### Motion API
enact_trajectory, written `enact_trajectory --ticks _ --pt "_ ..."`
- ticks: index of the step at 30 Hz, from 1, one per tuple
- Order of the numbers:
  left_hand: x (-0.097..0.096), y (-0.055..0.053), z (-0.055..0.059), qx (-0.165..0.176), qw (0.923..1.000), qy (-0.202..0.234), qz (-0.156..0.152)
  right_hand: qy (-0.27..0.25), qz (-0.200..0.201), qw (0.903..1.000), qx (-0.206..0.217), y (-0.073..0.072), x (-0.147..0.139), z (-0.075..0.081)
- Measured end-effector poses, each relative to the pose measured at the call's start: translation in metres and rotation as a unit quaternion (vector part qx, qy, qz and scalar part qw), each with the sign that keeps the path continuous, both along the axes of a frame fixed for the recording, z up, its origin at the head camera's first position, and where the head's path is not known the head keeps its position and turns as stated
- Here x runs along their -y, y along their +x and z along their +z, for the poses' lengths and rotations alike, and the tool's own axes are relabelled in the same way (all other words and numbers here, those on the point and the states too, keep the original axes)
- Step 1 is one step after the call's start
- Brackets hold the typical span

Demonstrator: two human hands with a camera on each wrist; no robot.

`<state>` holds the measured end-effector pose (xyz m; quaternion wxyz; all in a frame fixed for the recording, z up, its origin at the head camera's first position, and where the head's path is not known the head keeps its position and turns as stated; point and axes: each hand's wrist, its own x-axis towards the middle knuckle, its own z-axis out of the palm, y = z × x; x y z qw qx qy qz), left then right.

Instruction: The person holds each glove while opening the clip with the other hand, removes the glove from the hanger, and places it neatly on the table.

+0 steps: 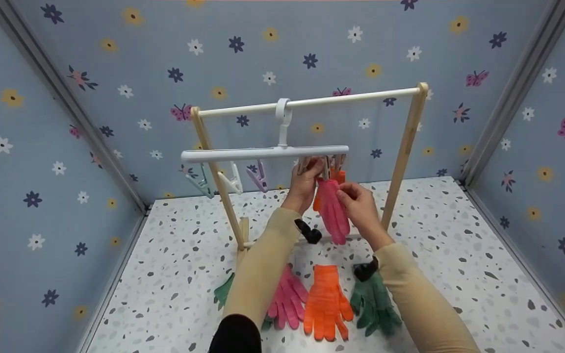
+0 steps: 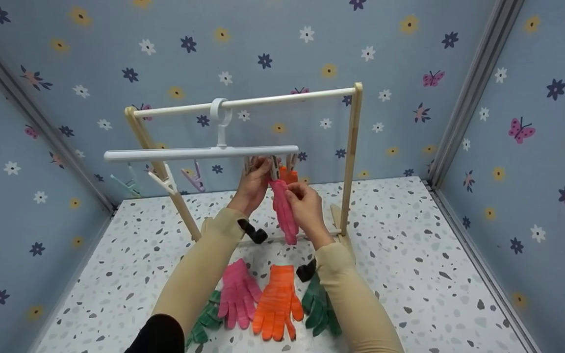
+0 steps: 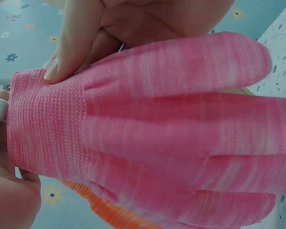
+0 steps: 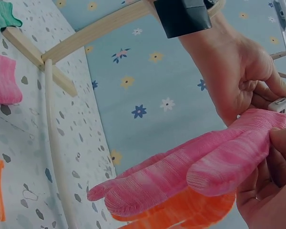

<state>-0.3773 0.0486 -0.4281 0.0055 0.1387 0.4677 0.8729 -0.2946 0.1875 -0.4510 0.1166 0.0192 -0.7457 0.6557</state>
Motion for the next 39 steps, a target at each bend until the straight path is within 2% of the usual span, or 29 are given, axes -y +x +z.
enact_trajectory --ticks 5,21,24,30,39 --pt "0.001 0.0 -0.001 -0.004 0.9999 0.013 0.003 0.008 0.004 0.9999 0.011 0.003 -0.001 -0.003" --pt "-0.001 0.004 -0.001 -0.003 1.0 0.007 -0.002 -0.013 0.017 0.9994 0.026 0.012 -0.01 -0.005" --pt "-0.002 0.005 -0.002 -0.005 0.9999 0.008 -0.011 -0.009 0.017 0.9994 0.029 0.015 -0.013 -0.008" --pt "-0.001 0.006 -0.002 -0.01 0.9984 0.024 -0.05 -0.007 0.009 0.9996 0.027 0.022 -0.017 -0.012" --pt "-0.003 0.008 0.0 -0.016 0.9982 0.023 -0.052 -0.006 0.011 0.9994 0.032 0.037 -0.02 -0.014"
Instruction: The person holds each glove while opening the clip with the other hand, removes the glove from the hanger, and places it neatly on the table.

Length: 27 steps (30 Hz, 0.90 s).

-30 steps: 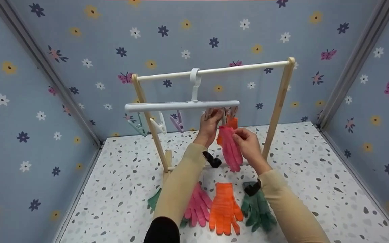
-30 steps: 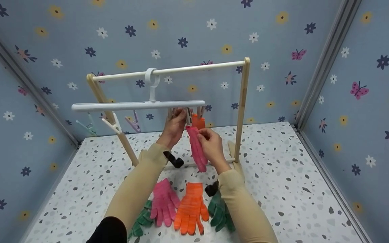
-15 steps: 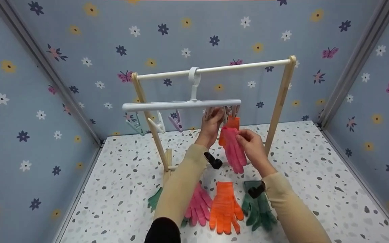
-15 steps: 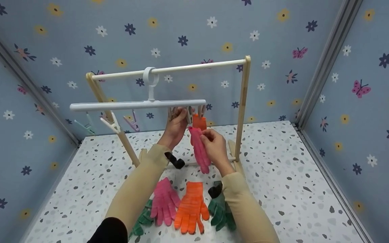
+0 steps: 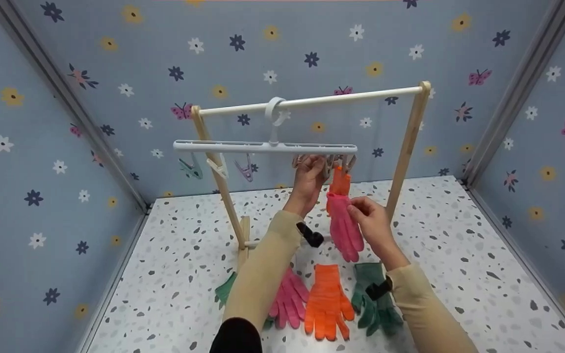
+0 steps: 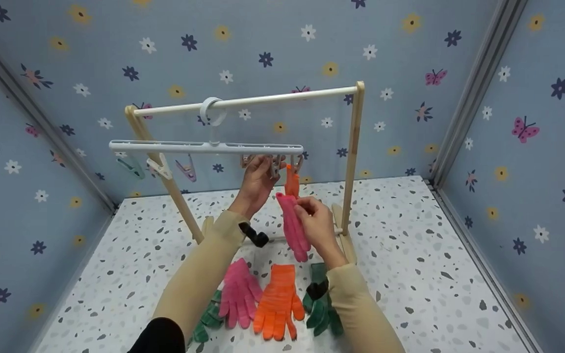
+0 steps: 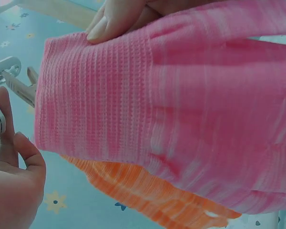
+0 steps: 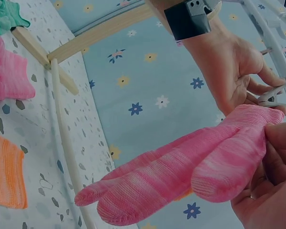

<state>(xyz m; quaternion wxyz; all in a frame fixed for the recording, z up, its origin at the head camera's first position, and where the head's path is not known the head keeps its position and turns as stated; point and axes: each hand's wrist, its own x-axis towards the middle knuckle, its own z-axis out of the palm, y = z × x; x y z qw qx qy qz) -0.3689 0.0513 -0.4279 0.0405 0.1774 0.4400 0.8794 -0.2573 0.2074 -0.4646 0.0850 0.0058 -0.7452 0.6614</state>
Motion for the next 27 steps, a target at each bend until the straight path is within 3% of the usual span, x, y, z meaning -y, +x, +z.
enact_trajectory --ticks 15,27 --pt "0.001 0.005 0.0 -0.001 0.9993 0.026 -0.028 -0.013 -0.006 0.9999 -0.007 0.018 -0.013 -0.008" --pt "0.002 0.008 0.0 0.018 0.9993 0.01 -0.03 -0.029 -0.028 0.9992 0.002 0.029 -0.034 -0.014"
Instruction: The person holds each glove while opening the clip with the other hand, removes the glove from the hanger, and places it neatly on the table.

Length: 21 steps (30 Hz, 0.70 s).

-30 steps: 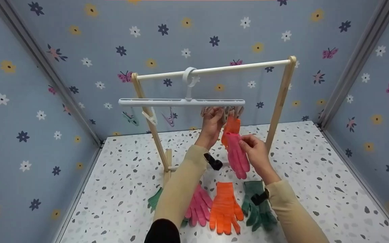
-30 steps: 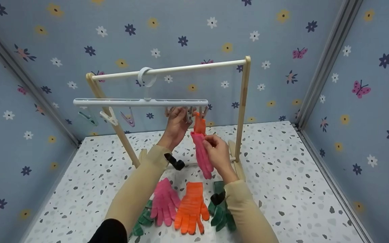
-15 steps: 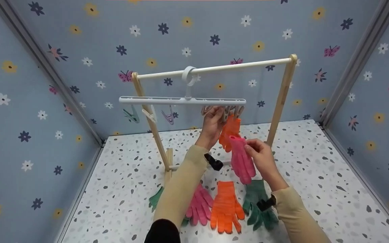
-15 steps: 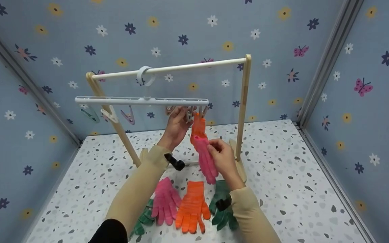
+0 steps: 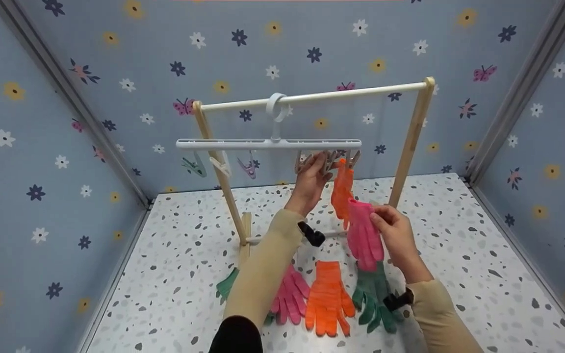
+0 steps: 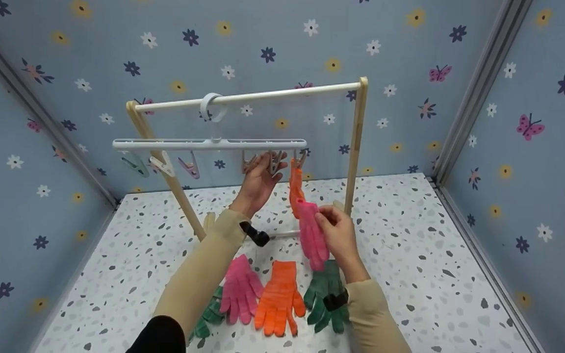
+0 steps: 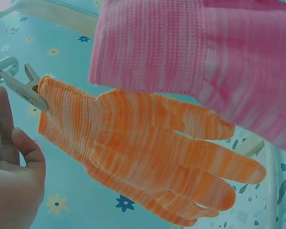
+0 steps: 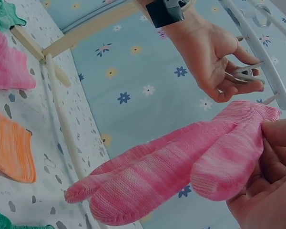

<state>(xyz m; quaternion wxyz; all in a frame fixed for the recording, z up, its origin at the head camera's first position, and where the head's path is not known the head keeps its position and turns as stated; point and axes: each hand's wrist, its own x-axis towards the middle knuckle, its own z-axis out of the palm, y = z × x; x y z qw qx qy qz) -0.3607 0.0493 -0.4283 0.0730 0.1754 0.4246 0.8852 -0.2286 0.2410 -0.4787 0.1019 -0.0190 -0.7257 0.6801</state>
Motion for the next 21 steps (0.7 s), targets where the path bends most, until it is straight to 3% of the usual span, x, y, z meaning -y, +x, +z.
enact_trajectory --ticks 4,17,21 --pt "0.0 0.0 0.001 -0.003 1.0 0.0 -0.003 -0.003 -0.014 0.9999 0.0 0.003 -0.008 -0.004" --pt "-0.001 -0.001 -0.001 -0.001 0.9997 0.013 -0.018 0.023 -0.051 0.996 0.07 0.02 -0.049 -0.02" --pt "0.002 -0.001 -0.001 0.007 0.9996 0.019 -0.019 0.005 -0.066 0.9935 0.093 0.024 -0.058 -0.024"
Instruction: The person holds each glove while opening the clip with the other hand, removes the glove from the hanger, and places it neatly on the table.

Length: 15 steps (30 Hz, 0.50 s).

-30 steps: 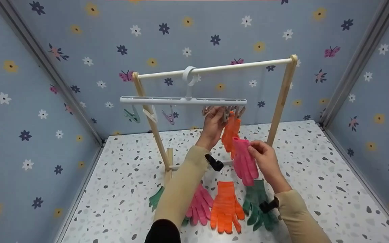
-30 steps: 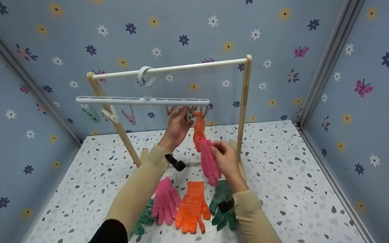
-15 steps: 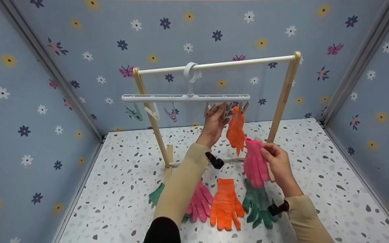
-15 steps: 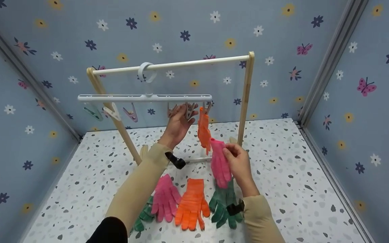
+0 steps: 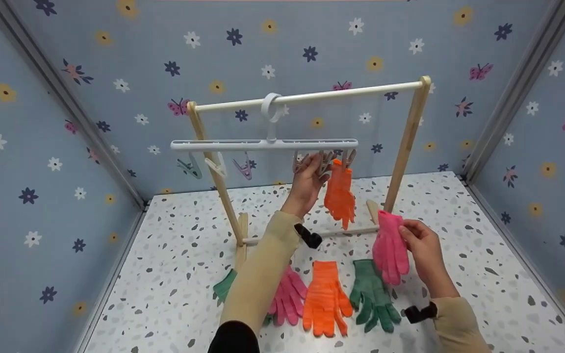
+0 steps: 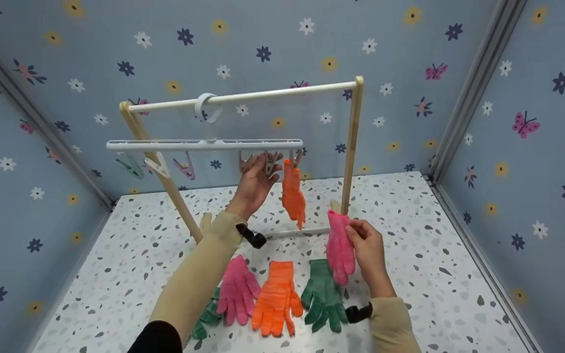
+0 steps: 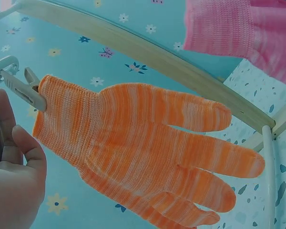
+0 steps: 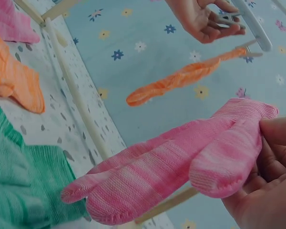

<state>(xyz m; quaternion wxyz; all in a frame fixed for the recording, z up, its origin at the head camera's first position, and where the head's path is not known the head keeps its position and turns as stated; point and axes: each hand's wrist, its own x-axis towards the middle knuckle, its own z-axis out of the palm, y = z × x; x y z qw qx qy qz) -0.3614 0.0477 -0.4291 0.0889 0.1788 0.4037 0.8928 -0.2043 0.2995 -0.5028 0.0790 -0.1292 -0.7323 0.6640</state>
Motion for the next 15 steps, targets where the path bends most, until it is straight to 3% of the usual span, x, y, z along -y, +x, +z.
enact_trajectory --ticks 8,15 --pt "0.003 0.001 0.001 0.003 1.0 0.007 0.004 -0.056 -0.016 0.9973 0.046 0.013 -0.022 -0.014" --pt "0.0 0.005 -0.002 0.0 0.9999 0.014 0.0 -0.076 0.026 0.9961 0.038 0.026 -0.039 -0.021"
